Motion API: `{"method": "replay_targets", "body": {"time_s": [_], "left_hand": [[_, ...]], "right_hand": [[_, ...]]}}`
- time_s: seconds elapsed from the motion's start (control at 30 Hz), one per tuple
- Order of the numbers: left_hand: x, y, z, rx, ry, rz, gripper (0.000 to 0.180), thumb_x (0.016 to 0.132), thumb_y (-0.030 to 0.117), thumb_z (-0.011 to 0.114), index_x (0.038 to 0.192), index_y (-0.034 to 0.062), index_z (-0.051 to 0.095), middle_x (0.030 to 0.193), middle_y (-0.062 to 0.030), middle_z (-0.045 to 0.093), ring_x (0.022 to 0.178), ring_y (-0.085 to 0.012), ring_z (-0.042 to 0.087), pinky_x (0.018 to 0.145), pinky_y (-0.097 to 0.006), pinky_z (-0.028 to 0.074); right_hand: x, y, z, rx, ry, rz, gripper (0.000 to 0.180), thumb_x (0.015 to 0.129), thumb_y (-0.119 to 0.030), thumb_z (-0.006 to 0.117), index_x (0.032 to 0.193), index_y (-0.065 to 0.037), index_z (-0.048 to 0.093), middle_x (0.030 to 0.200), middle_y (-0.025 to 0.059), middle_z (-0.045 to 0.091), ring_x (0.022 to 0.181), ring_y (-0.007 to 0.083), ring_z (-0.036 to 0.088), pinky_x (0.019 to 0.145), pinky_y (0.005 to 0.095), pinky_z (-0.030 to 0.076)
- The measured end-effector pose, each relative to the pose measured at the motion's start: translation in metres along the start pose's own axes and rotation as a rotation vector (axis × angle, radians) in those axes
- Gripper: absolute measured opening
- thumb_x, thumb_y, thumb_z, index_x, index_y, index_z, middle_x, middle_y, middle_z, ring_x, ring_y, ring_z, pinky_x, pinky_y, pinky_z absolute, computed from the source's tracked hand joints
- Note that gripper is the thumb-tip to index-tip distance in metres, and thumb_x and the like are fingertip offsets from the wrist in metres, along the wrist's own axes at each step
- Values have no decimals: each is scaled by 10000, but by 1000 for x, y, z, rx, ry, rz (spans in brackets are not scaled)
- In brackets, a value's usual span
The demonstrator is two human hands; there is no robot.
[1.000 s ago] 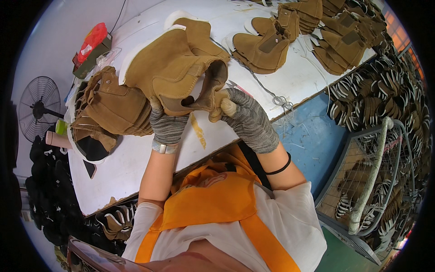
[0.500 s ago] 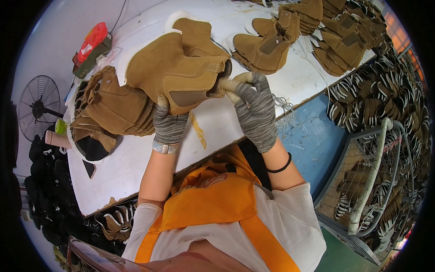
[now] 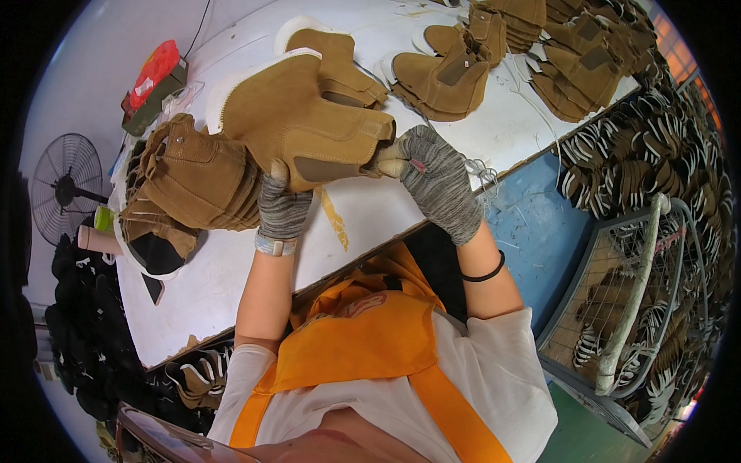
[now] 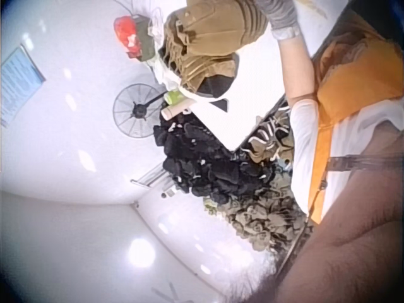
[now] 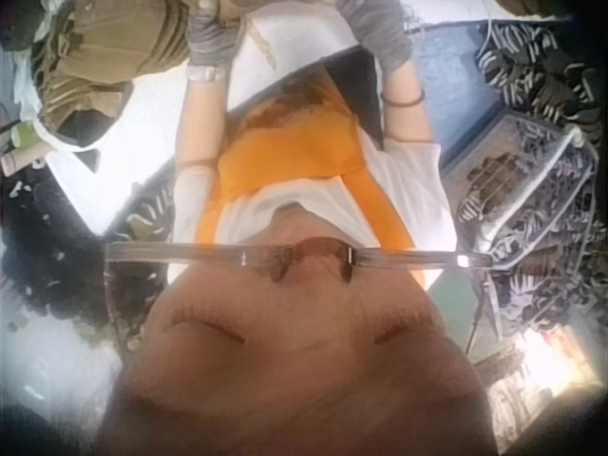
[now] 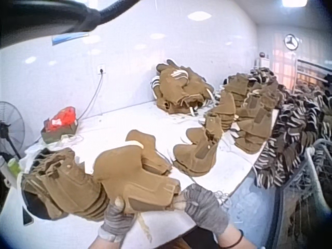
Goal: The person holds various tan-colored boot sections and uses a small tool to scrape or trim away excess material along the edges and seams.
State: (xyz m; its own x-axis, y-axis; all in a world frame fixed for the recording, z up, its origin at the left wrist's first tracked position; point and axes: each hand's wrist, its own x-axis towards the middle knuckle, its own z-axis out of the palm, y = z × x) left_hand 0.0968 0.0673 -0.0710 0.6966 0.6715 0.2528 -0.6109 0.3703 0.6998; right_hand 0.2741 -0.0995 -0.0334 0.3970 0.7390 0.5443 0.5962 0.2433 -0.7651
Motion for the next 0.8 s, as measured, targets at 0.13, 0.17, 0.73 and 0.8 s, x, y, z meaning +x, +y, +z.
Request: {"method": "replay_targets", "body": {"time_s": [0.13,0.17,0.73,0.8], "left_hand": [[-2,-3,-1,30,34,-15,728,820,352,756,1381,59,396,1317,-81,511,1228,-234,498,1069,-390,417],[-2,-3,0,13,45,-14,725,821,351,754,1380,56,397,1317,-82,511,1227,-234,499,1069,-390,417],[2,4,3,106,90,127,686,864,365,702,1385,37,398,1330,-83,500,1218,-224,489,1071,-377,389],[2,2,6,121,120,133,684,863,361,701,1384,35,400,1323,-82,504,1208,-223,494,1066,-371,391]], "right_hand": [[-2,14,14,-98,105,-70,148,883,-110,675,957,2,612,856,82,624,770,190,563,714,307,466],[-4,14,15,6,122,44,164,887,-128,671,976,1,620,853,81,619,772,195,565,716,307,467],[4,79,9,-657,-207,389,248,848,-294,662,991,-91,663,906,122,652,854,309,624,788,419,487],[-5,93,5,-535,-67,245,300,851,-304,693,1029,-69,640,891,116,661,834,286,616,779,376,498]]}}
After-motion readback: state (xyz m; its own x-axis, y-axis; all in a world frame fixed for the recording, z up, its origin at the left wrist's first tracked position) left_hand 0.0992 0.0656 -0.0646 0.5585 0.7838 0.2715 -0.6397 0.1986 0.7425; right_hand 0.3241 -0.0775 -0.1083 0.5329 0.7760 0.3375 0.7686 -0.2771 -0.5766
